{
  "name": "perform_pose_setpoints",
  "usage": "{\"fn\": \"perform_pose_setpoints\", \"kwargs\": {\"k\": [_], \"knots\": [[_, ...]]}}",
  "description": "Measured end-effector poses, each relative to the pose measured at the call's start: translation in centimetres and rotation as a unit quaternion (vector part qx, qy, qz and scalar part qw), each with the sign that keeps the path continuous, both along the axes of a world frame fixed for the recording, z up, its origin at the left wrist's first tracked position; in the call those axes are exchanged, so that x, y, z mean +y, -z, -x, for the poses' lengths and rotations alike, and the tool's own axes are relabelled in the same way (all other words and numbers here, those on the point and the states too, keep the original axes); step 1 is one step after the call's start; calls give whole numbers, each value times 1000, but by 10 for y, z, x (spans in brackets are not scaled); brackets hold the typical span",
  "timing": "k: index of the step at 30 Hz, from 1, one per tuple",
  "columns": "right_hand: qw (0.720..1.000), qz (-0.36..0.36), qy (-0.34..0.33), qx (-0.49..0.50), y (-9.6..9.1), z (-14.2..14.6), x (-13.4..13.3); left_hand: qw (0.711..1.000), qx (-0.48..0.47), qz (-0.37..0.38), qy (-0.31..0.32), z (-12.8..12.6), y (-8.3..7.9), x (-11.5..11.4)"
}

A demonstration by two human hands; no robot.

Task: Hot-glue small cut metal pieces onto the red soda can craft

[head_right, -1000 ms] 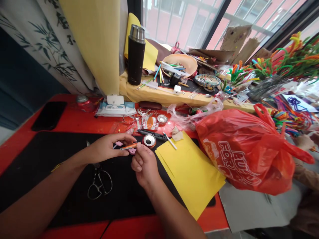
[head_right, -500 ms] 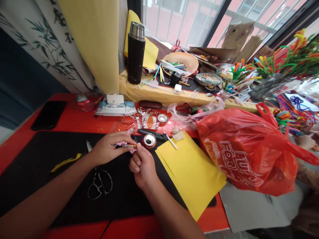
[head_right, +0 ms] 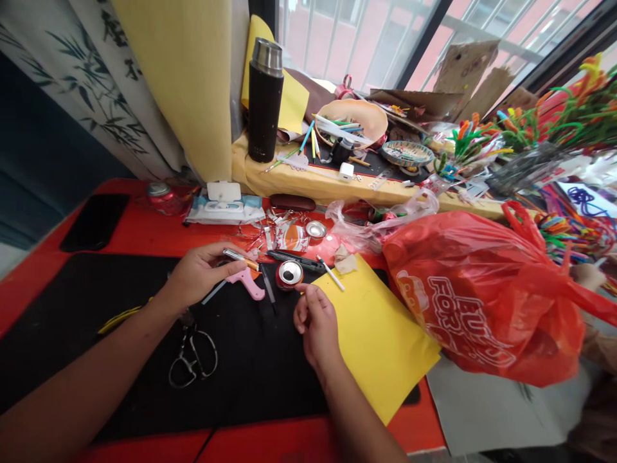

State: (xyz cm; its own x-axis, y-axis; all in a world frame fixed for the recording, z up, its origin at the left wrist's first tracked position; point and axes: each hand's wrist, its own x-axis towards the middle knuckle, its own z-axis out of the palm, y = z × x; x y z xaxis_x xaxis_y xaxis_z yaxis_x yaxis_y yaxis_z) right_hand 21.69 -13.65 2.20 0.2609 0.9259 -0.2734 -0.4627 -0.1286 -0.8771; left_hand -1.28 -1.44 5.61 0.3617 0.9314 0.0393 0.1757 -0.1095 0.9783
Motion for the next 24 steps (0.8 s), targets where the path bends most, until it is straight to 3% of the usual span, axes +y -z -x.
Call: {"fn": "perform_pose_setpoints", "kwargs": {"k": [6, 12, 17, 24], "knots": [[991, -15, 18, -132, 10, -27, 9, 998, 60, -19, -9, -7, 3, -4], [955, -56, -16, -292, 18, -35, 16, 996, 77, -37, -20, -12, 9, -6], [914, -70, -66, -393, 23, -30, 23, 997, 69, 9, -15, -15, 14, -8], [882, -83, -86, -456, 34, -21, 39, 995, 10, 89, 41, -24, 20, -11]]}}
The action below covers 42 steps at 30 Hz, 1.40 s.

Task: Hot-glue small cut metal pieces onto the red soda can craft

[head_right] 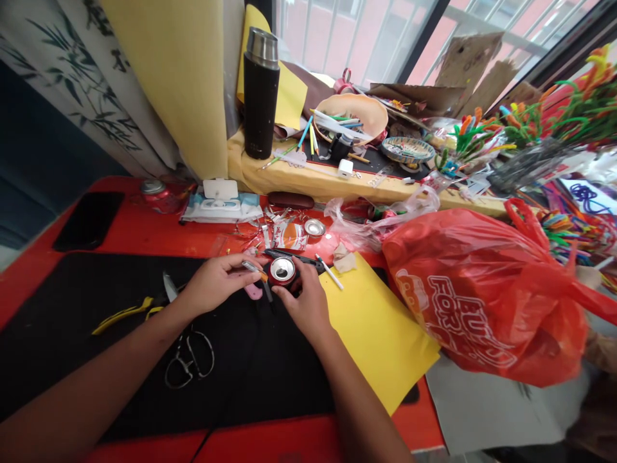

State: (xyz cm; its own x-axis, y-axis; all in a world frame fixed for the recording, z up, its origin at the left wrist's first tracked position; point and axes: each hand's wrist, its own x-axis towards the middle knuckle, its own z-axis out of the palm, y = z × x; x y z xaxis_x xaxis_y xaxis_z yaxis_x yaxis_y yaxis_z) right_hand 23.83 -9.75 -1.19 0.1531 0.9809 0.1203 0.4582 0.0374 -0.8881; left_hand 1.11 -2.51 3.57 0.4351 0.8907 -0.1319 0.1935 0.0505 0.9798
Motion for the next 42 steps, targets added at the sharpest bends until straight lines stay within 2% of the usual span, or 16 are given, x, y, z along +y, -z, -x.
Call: {"fn": "perform_pose_setpoints", "kwargs": {"k": [4, 10, 13, 16, 20, 26, 29, 35, 42], "knots": [[1000, 2, -5, -9, 1, 1, 4, 999, -16, 36, 18, -2, 5, -1], [1000, -15, -4, 2, 1, 0, 7, 999, -21, 37, 9, -3, 4, -3], [998, -24, -5, 58, 3, 2, 6, 1000, -7, 16, 6, 0, -1, -2], [993, -19, -1, 119, 5, 4, 3, 998, 36, -42, -23, 4, -7, -1], [990, -2, 9, 140, 6, 6, -2, 990, 83, -110, -37, 6, -11, -1], [993, -22, 15, 119, 8, 6, -4, 986, 107, -130, -1, 2, -6, -5], [994, -24, 15, 108, 10, 5, -5, 986, 82, -144, -6, 0, -2, -5], [994, -34, 14, 101, 13, 4, -6, 994, 43, -95, -20, -3, 4, -5], [990, -39, 19, 133, 16, 3, -5, 987, 47, -146, -40, -8, 8, -12]]}}
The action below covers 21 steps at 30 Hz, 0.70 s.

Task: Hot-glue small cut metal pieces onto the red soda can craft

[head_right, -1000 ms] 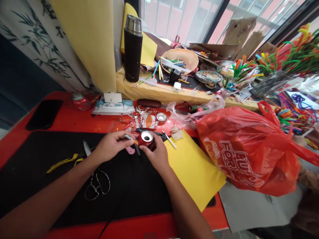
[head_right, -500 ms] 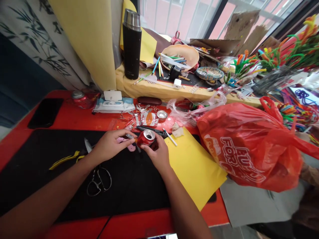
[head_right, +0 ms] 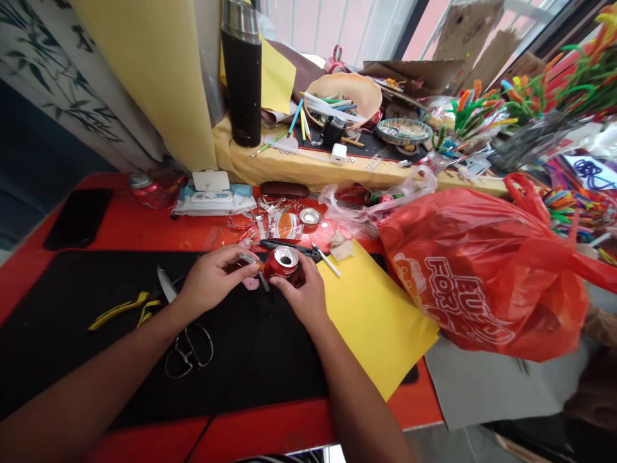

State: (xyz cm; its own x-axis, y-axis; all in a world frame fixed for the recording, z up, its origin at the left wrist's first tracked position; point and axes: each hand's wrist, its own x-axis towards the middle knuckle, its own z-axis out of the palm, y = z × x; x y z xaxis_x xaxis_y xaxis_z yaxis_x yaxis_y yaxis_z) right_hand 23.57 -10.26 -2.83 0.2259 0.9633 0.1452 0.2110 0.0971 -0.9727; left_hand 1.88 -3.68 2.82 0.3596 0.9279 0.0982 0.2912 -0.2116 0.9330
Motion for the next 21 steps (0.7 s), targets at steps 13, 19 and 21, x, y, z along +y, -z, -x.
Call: {"fn": "perform_pose_setpoints", "kwargs": {"k": [13, 19, 21], "knots": [[999, 19, -18, 32, -11, -1, 0, 997, -60, -3, -37, -5, 14, -3], [998, 24, -12, 60, -8, 0, 1, 997, -63, -8, -41, -7, 13, -6], [997, 27, -14, 69, -7, 0, 1, 997, -65, -4, -42, -8, 12, -6]]}}
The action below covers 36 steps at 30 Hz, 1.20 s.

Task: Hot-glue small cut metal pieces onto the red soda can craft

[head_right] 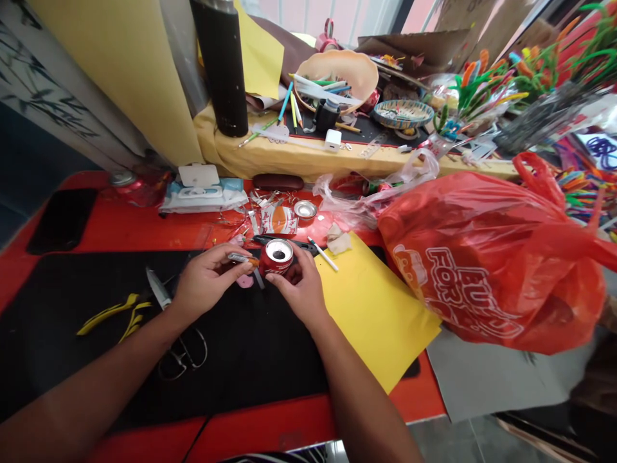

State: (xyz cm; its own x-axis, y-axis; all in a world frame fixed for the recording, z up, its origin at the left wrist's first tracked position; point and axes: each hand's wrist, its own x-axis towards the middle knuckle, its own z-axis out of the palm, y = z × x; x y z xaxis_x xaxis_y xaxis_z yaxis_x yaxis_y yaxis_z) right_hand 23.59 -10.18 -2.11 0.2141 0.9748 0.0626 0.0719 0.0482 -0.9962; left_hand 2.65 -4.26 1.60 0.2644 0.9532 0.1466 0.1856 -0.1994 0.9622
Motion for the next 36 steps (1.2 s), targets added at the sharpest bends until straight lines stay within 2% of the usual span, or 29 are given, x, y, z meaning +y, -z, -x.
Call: {"fn": "perform_pose_setpoints", "kwargs": {"k": [8, 20, 27, 36], "knots": [[1000, 10, -21, -11, 1, -3, -2, 998, -36, 43, -3, -1, 0, -1], [1000, 19, -16, -10, -2, -2, -3, 999, -7, 25, -21, 0, 3, -1], [1000, 18, -15, 0, -3, -2, -4, 997, -41, 64, -18, -1, 3, 1], [1000, 21, -16, -7, -3, -1, -4, 1000, 16, 8, -22, 2, 5, 2]]}}
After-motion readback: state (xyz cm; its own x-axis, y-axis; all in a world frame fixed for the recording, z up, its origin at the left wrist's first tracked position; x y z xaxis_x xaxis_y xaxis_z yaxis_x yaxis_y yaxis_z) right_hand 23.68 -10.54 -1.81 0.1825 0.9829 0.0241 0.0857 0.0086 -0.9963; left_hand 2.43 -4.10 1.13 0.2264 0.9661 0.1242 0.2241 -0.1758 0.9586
